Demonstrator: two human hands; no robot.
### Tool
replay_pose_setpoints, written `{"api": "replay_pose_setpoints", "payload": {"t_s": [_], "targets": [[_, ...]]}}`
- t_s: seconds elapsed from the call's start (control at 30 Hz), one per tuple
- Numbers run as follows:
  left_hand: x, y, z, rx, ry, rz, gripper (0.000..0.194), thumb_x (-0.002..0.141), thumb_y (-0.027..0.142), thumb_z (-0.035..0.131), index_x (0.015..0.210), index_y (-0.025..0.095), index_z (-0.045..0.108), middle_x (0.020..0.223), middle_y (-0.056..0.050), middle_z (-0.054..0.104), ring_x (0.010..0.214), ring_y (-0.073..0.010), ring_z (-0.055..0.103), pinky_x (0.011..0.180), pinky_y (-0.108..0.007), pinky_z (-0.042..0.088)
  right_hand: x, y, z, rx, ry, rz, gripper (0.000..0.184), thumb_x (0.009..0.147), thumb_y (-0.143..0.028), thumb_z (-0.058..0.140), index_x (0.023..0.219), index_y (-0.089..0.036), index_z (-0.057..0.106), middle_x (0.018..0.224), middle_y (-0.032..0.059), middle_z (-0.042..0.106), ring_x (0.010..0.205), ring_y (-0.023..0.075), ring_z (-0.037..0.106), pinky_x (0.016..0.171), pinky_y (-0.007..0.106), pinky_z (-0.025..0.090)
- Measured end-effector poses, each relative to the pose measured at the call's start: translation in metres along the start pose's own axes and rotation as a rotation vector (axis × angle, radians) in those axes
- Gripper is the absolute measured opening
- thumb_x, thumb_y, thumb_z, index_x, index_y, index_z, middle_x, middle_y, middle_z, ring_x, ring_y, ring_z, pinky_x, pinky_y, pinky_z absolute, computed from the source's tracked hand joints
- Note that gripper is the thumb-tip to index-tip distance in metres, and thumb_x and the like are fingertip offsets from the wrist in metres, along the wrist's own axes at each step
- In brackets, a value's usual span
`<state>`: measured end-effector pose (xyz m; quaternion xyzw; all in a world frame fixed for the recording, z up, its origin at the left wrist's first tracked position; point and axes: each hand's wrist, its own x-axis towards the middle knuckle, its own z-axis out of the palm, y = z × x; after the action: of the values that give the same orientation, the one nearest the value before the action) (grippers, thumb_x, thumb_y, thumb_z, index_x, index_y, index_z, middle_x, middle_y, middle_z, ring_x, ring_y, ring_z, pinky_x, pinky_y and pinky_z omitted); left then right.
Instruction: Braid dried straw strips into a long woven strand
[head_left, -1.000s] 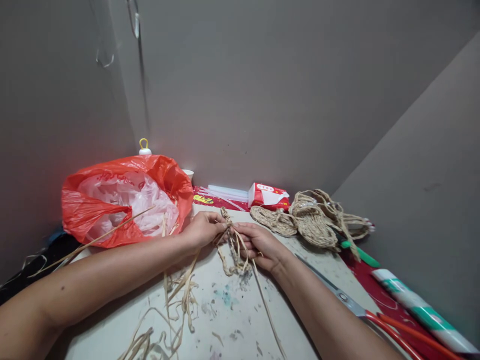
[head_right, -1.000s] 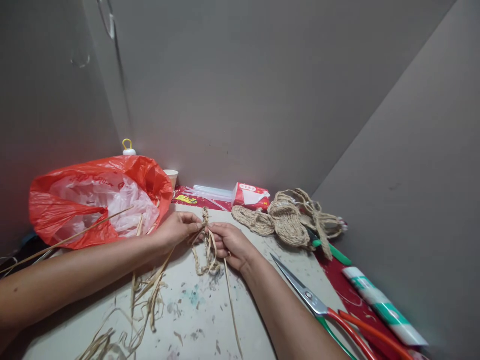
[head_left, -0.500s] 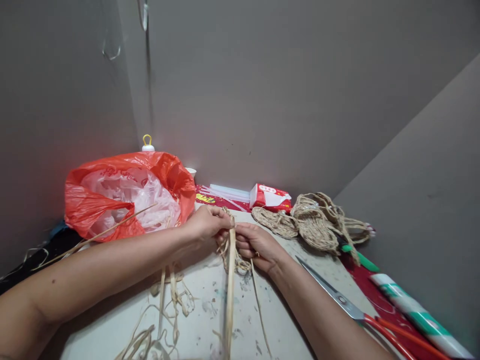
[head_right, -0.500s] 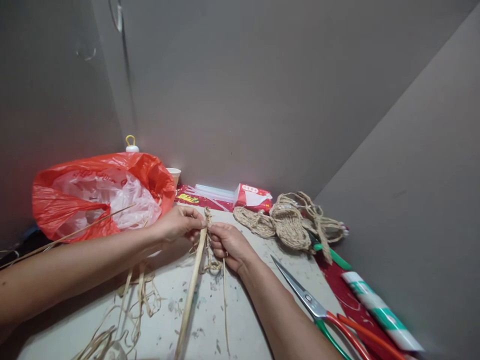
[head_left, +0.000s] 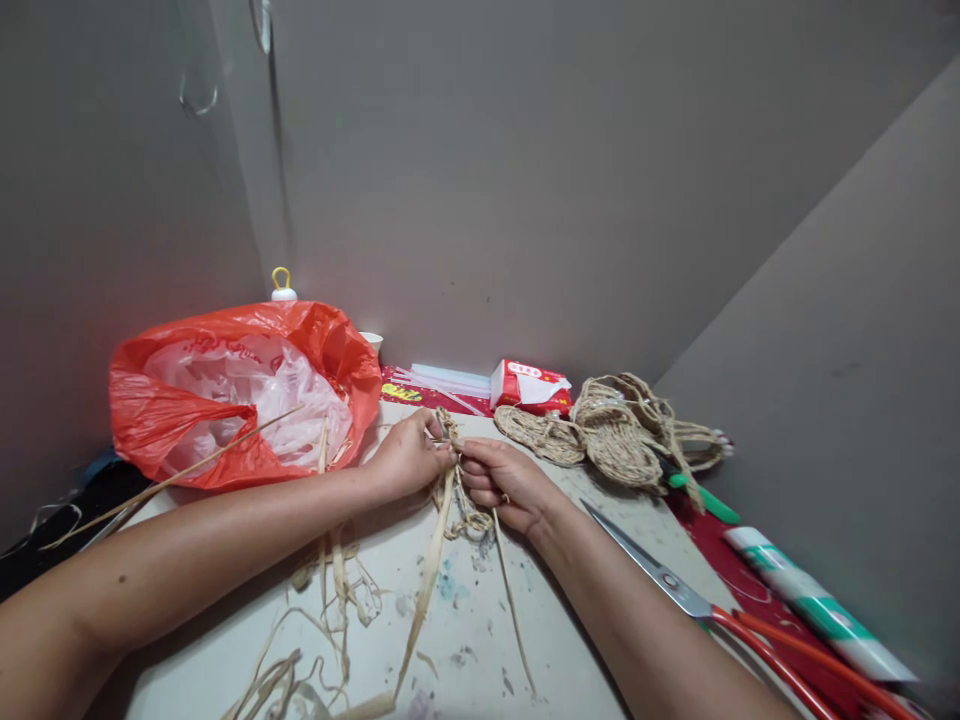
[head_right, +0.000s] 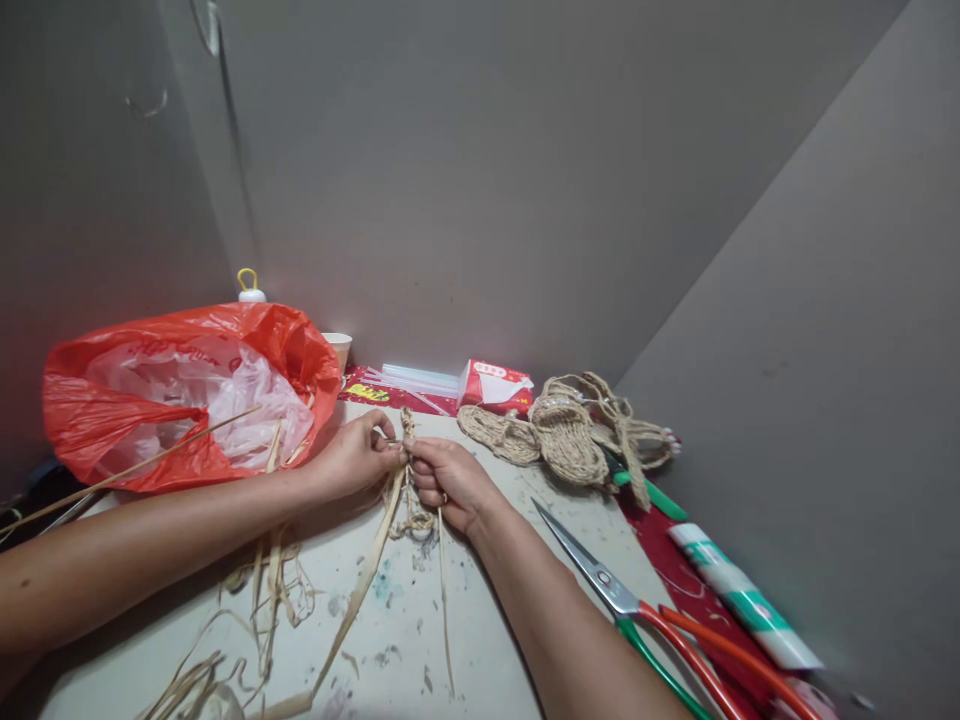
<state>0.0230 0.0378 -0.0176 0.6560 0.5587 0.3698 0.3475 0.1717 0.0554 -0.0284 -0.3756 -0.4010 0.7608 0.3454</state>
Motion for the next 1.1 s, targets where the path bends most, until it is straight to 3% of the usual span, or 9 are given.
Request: {"api": "replay_pose_setpoints", "payload": {"t_s": [0.1,0.23,0.33,0.47,0.7,0.87,1.0,1.1], "targets": [[0.000,0.002,0.000,-0.113,-0.110,-0.098,0.024,0.077,0.016,0.056,0.099,0.017,0.047,0.048,0.010,0.044,0.040,-0.0076,0.040,0.042,-0.018,0.026,0.000,0.001,0.001,-0.018,-0.004,-0.003,0.031,0.066,-0.030,0.071,0.062,-0.018,0.042,0.042,-0.0127,0.028,0.036,0.0006,0.014,0.032,0.012,0.007],[0.004,0.002,-0.003,-0.132,-0.191,-0.094,0.017,0.079,0.017,0.055,0.097,0.015,0.053,0.044,0.010,0.043,0.036,-0.0066,0.038,0.038,-0.017,0.023,0.000,0.000,0.001,-0.029,-0.014,-0.009,0.033,0.068,-0.033,0.068,0.060,-0.020,0.038,0.043,-0.0126,0.027,0.036,0.0012,0.013,0.032,0.013,0.007],[0.008,-0.002,-0.007,-0.163,-0.196,-0.138,0.016,0.079,0.021,0.059,0.093,0.015,0.056,0.042,0.009,0.043,0.036,-0.0067,0.038,0.038,-0.017,0.024,0.000,-0.001,0.002,-0.035,-0.043,-0.011,0.038,0.068,-0.035,0.066,0.056,-0.021,0.033,0.043,-0.0122,0.025,0.037,0.0016,0.012,0.032,0.014,0.007],[0.012,-0.005,-0.011,-0.193,-0.216,-0.189,0.017,0.075,0.024,0.065,0.089,0.016,0.057,0.042,0.008,0.046,0.035,-0.0064,0.039,0.038,-0.017,0.026,0.000,0.000,0.003,-0.072,-0.066,-0.027,0.034,0.064,-0.029,0.070,0.057,-0.019,0.038,0.044,-0.0122,0.028,0.037,0.0009,0.014,0.033,0.014,0.008],[0.012,0.005,-0.019,-0.291,-0.294,-0.221,0.017,0.072,0.018,0.066,0.088,0.013,0.061,0.043,0.007,0.051,0.037,-0.0062,0.042,0.040,-0.017,0.031,-0.001,0.002,0.005,-0.133,0.008,-0.069,0.032,0.062,-0.033,0.072,0.057,-0.018,0.044,0.042,-0.0119,0.030,0.035,0.0007,0.017,0.032,0.015,0.010],[0.018,0.011,-0.028,-0.211,-0.320,-0.246,0.027,0.067,0.015,0.066,0.094,0.012,0.066,0.043,0.007,0.051,0.039,-0.0059,0.042,0.040,-0.017,0.029,-0.001,0.003,0.008,-0.179,0.056,-0.093,0.033,0.063,-0.035,0.070,0.056,-0.019,0.043,0.041,-0.0115,0.031,0.033,0.0010,0.018,0.032,0.015,0.010],[0.020,0.013,-0.032,-0.121,-0.317,-0.208,0.019,0.066,0.012,0.064,0.085,0.012,0.069,0.043,0.007,0.050,0.038,-0.0054,0.040,0.040,-0.017,0.030,-0.002,0.004,0.010,-0.204,0.075,-0.117,0.035,0.064,-0.036,0.069,0.054,-0.019,0.041,0.040,-0.0113,0.031,0.033,0.0013,0.018,0.032,0.016,0.010],[0.019,0.016,-0.032,-0.233,-0.338,-0.282,0.010,0.069,0.009,0.060,0.075,0.012,0.067,0.045,0.005,0.053,0.040,-0.0058,0.044,0.043,-0.018,0.033,-0.002,0.004,0.010,-0.225,0.084,-0.129,0.031,0.065,-0.037,0.068,0.055,-0.018,0.046,0.039,-0.0111,0.031,0.033,0.0016,0.018,0.032,0.017,0.009]]}}
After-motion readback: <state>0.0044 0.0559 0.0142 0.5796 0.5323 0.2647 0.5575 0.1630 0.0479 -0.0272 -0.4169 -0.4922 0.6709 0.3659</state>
